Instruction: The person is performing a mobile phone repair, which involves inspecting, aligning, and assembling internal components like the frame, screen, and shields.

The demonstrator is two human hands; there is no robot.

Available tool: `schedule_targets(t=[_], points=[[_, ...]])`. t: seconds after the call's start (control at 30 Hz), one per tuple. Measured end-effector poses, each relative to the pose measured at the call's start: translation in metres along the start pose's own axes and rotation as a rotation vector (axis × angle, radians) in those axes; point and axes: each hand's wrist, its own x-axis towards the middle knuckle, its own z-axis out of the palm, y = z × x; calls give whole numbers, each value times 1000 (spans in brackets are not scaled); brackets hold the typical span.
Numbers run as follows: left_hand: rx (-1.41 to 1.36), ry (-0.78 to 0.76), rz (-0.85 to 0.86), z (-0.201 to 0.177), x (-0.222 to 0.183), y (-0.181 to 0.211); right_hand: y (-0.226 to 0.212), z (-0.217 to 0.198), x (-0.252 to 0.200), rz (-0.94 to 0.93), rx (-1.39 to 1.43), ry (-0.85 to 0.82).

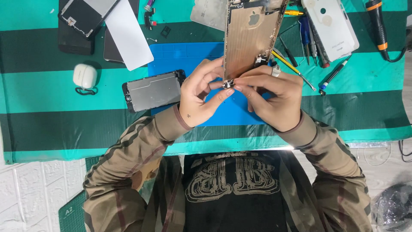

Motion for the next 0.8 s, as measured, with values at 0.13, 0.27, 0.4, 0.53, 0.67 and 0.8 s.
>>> schedule_targets(t=[0.13, 0.27, 0.4, 0.53, 0.67, 0.8], points=[[14, 3, 11, 1, 1, 1, -4, 2, 2, -4, -17, -8], [37, -2, 22, 2, 2, 2, -7, 0, -2, 17, -40, 2], [30, -20, 15, 1, 1, 4, -3, 1, -9, 85, -54, 60], [14, -12, -19, 5, -3, 6, 0, 7, -12, 114, -38, 79], [-6, -7, -28, 4, -4, 3, -3, 7, -10, 132, -16, 87], [16, 29, -68, 4, -7, 2, -2, 7, -11, 166, -31, 88]])
